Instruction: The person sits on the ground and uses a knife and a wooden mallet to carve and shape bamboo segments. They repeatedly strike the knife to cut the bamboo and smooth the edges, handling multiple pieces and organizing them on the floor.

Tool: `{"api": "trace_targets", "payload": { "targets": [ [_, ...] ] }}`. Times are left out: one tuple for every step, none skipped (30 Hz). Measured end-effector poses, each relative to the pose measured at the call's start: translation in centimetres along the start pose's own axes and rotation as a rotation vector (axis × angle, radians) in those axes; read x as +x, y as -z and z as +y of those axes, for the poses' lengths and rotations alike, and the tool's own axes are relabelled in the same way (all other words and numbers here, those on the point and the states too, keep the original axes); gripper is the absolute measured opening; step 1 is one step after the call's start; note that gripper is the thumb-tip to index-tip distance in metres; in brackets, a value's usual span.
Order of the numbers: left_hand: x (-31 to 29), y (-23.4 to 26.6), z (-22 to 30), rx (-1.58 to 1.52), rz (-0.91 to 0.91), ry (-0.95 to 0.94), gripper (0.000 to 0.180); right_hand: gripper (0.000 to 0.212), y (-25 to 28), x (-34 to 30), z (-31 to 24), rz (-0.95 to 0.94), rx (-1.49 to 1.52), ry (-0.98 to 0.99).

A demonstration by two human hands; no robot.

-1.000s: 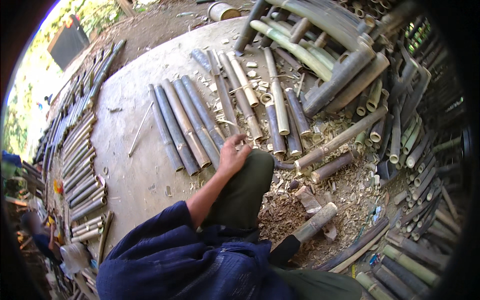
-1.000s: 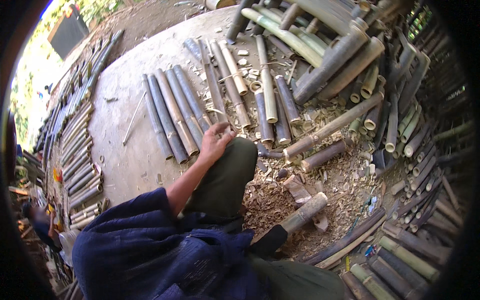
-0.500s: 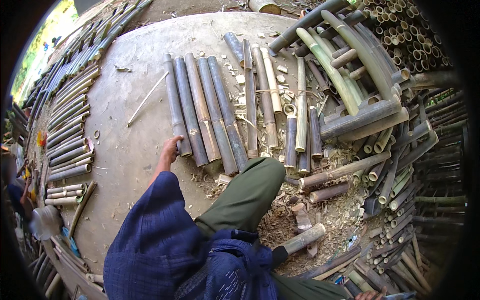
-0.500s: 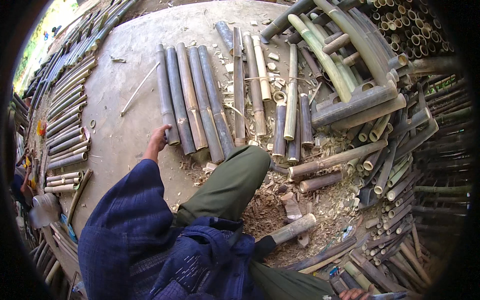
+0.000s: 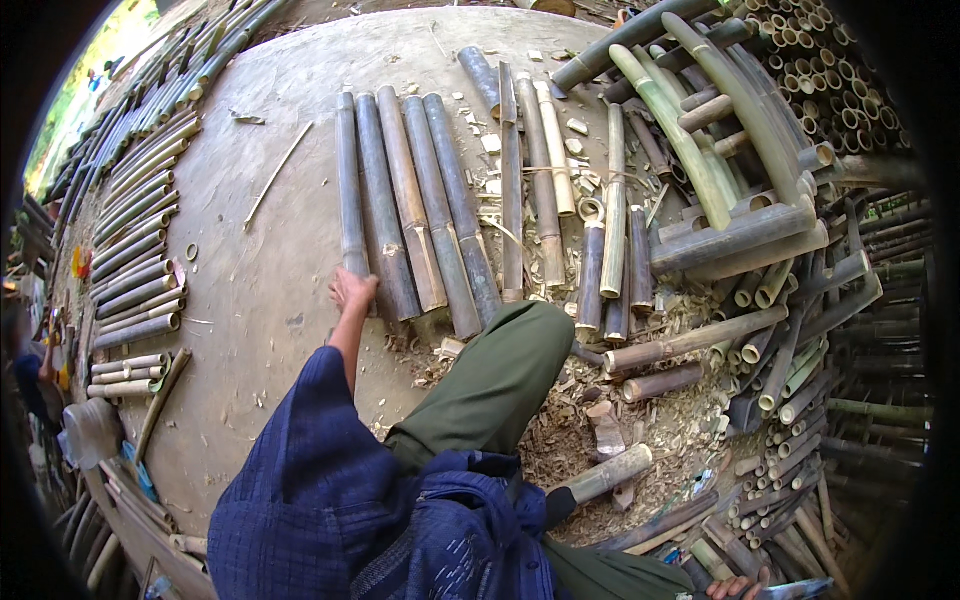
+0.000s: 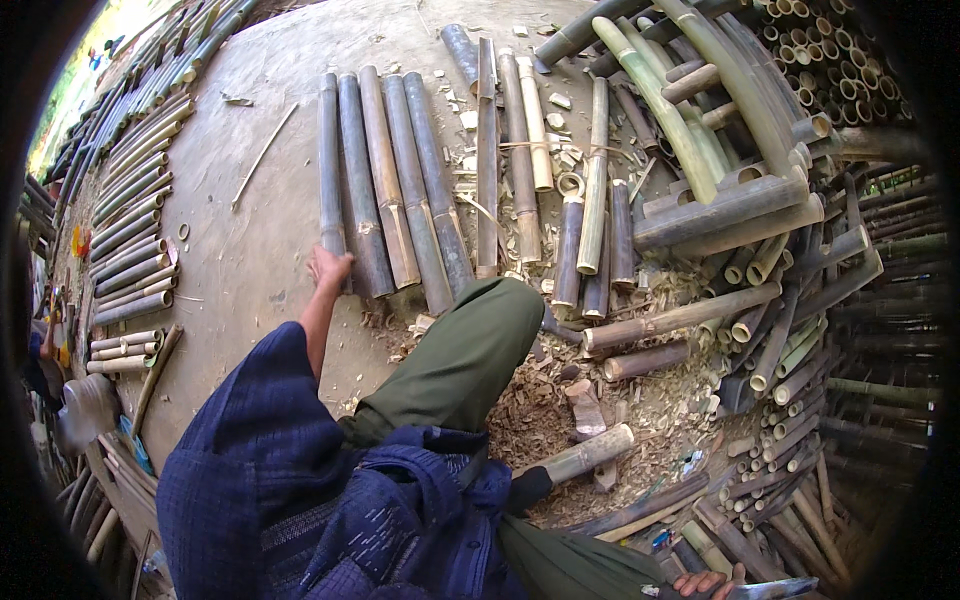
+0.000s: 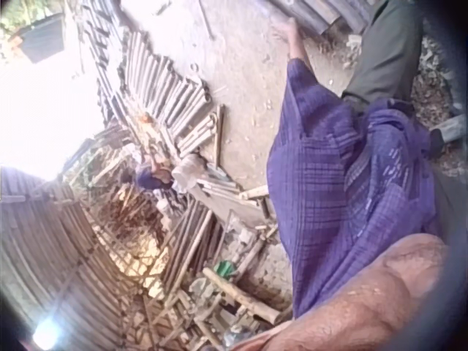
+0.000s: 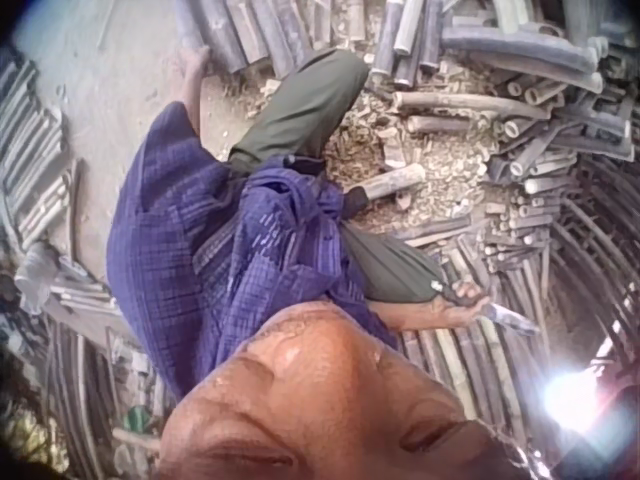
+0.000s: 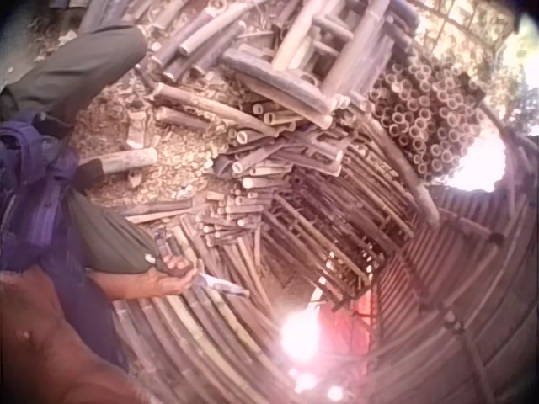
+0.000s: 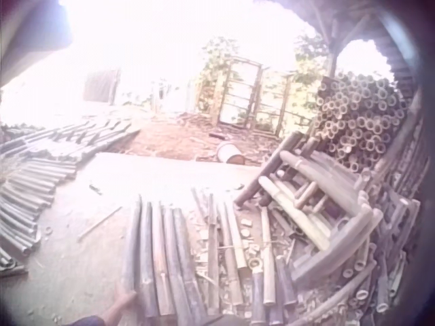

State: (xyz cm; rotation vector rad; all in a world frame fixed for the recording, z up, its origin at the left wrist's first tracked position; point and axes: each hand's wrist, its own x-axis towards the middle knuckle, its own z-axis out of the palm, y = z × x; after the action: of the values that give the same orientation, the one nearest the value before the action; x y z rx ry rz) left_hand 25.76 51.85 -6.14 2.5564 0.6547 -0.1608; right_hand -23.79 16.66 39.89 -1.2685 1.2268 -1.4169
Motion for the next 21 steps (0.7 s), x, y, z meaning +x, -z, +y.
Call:
{"api": "trace_targets", "payload": {
  "targets": [
    [-3.3,0.4,1.8,0.149,0.118,-0.125,0.067,0.035,0.0,-0.4,-0.2,0.033,-0.019,0.02],
    [-4.7,1.2,2.7,0.292,0.256,-0.235,0.074,0.036,0.0,-0.3,-0.3,0.027,-0.012,0.019],
    [-3.9,0.6,2.6,0.246,0.215,-0.363,0.083,0.037,0.3,-0.2,-0.3,0.022,-0.006,0.019],
    [-3.9,0.4,3.5,0.137,0.139,-0.343,0.082,0.038,0.4,0.0,-0.2,0.009,0.0,0.01],
    [-4.2,0.0,5.0,0.034,0.065,-0.32,0.08,0.037,0.2,-0.1,-0.1,0.011,-0.008,0.002],
    [-4.3,-0.2,6.1,-0.07,-0.01,-0.298,0.078,0.036,-0.1,-0.2,-0.2,0.015,-0.018,-0.004],
    [-3.7,-0.6,6.7,-0.071,-0.057,-0.174,0.077,0.036,-0.3,-0.3,-0.3,0.021,-0.02,-0.005],
    [-3.1,-1.0,7.3,-0.073,-0.105,-0.05,0.076,0.035,-0.2,-0.2,-0.2,0.019,-0.02,-0.01],
    [-2.8,-1.2,7.5,-0.076,-0.152,0.074,0.076,0.035,0.1,-0.1,0.0,0.018,-0.019,-0.016],
    [-2.3,-1.6,7.3,-0.094,-0.193,0.076,0.075,0.035,0.3,0.0,0.1,0.021,-0.018,-0.022],
    [-1.7,-1.6,6.9,-0.111,-0.233,0.079,0.075,0.034,0.4,0.1,0.2,0.023,-0.01,-0.025],
    [-1.1,-1.6,6.5,-0.129,-0.271,0.083,0.075,0.034,0.4,0.0,0.1,0.024,-0.002,-0.028],
    [-1.2,-1.8,6.6,-0.116,-0.209,0.061,0.075,0.034,0.5,-0.1,0.1,0.03,0.001,-0.027],
    [-1.4,-1.8,6.7,-0.103,-0.145,0.039,0.074,0.033,0.4,-0.2,0.1,0.036,-0.005,-0.024],
    [-2.0,-1.6,6.9,-0.089,-0.088,0.017,0.074,0.032,0.3,-0.3,-0.1,0.043,-0.015,-0.016],
    [-3.0,-1.5,7.0,-0.012,-0.003,-0.102,0.074,0.031,0.2,-0.5,-0.1,0.05,-0.025,-0.01],
    [-4.3,-1.4,7.0,0.065,0.083,-0.222,0.074,0.031,0.3,-0.6,-0.2,0.049,-0.018,-0.007],
    [-5.7,-0.9,8.2,0.138,0.167,-0.347,0.074,0.031,0.4,-0.6,-0.3,0.052,-0.01,-0.001],
    [-6.7,-0.4,9.2,0.252,0.09,-0.369,0.074,0.031,0.6,-0.6,-0.3,0.052,-0.002,0.003],
    [-7.4,-0.5,9.7,0.27,0.019,-0.358,0.074,0.028,0.6,-0.5,-0.2,0.042,0.01,-0.002],
    [-8.4,-0.7,10.1,0.287,-0.053,-0.349,0.074,0.026,0.6,-0.4,-0.1,0.035,0.02,-0.005]
  ]
}}
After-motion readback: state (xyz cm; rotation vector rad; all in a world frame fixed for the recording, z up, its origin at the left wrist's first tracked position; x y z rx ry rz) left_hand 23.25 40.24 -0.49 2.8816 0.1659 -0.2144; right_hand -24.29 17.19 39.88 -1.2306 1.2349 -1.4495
